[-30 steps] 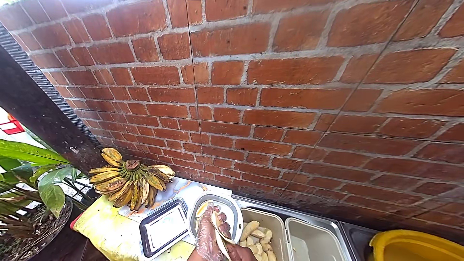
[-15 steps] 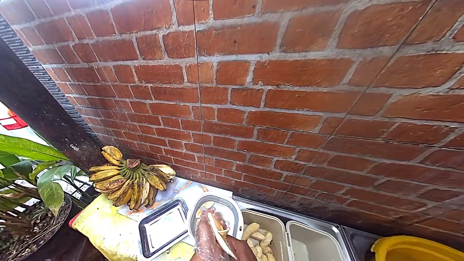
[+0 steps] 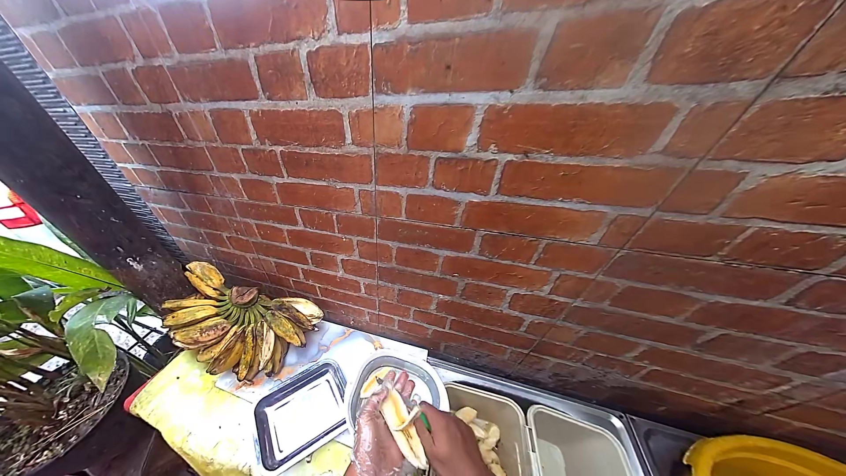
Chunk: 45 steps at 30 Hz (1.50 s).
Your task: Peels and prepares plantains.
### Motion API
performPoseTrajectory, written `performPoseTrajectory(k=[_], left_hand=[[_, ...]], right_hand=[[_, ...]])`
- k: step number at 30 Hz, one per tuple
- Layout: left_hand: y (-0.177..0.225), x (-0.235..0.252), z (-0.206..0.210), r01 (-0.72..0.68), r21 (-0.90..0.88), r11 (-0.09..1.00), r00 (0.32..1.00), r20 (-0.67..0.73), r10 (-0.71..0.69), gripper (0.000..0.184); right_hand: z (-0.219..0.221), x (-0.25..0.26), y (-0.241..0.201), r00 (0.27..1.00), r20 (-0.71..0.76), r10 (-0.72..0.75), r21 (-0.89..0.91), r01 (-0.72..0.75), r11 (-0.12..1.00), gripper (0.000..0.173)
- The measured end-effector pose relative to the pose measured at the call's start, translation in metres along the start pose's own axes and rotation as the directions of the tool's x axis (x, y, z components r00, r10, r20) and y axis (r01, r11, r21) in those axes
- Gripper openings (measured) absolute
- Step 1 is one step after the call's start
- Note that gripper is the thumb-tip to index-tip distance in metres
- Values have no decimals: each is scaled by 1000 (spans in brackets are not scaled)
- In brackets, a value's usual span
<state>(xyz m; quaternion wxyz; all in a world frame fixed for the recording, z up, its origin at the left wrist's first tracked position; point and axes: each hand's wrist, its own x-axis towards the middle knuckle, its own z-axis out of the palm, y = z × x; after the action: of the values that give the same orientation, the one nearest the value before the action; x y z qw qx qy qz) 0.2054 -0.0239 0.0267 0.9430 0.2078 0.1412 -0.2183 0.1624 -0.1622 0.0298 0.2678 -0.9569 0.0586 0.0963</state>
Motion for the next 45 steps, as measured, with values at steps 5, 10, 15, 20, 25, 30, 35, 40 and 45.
performPoseTrajectory(k=[5, 10, 15, 20, 25, 30, 35, 40, 45], left_hand=[[3, -8, -11, 46, 18, 999, 993, 108, -48, 51], [0, 2, -26, 40, -28, 999, 999, 13, -39, 48], [-2, 3, -26, 45, 153, 987, 994, -106, -29, 32], [5, 12, -42, -39, 457, 889, 996, -49, 68, 38], [15, 14, -43, -94, 487, 868, 985, -82, 153, 40], [23, 15, -32, -11, 198, 980, 981, -188, 49, 41], [16, 39, -29, -66, 47, 997, 956, -283, 77, 46], [13, 62, -29, -167, 97, 981, 940, -285, 188, 50], [13, 67, -33, -211, 231, 950, 907, -317, 278, 51]], right_hand=[[-21, 11, 8, 984, -168, -58, -28, 54, 998, 61], [-24, 26, 9, 998, -52, 33, 281, -17, 960, 61], [-19, 41, -12, 981, 187, 59, 218, -100, 971, 66], [-12, 53, -12, 976, 211, -48, 367, -33, 930, 50], [-14, 58, -12, 979, 171, -115, 454, 25, 891, 39], [-5, 61, -16, 992, 113, -57, 529, -11, 848, 31], [23, 63, -17, 997, -26, 75, 546, -49, 836, 51], [25, 63, -12, 994, -60, 92, 581, -40, 813, 47], [16, 64, -12, 994, 111, 12, 652, -82, 754, 28]])
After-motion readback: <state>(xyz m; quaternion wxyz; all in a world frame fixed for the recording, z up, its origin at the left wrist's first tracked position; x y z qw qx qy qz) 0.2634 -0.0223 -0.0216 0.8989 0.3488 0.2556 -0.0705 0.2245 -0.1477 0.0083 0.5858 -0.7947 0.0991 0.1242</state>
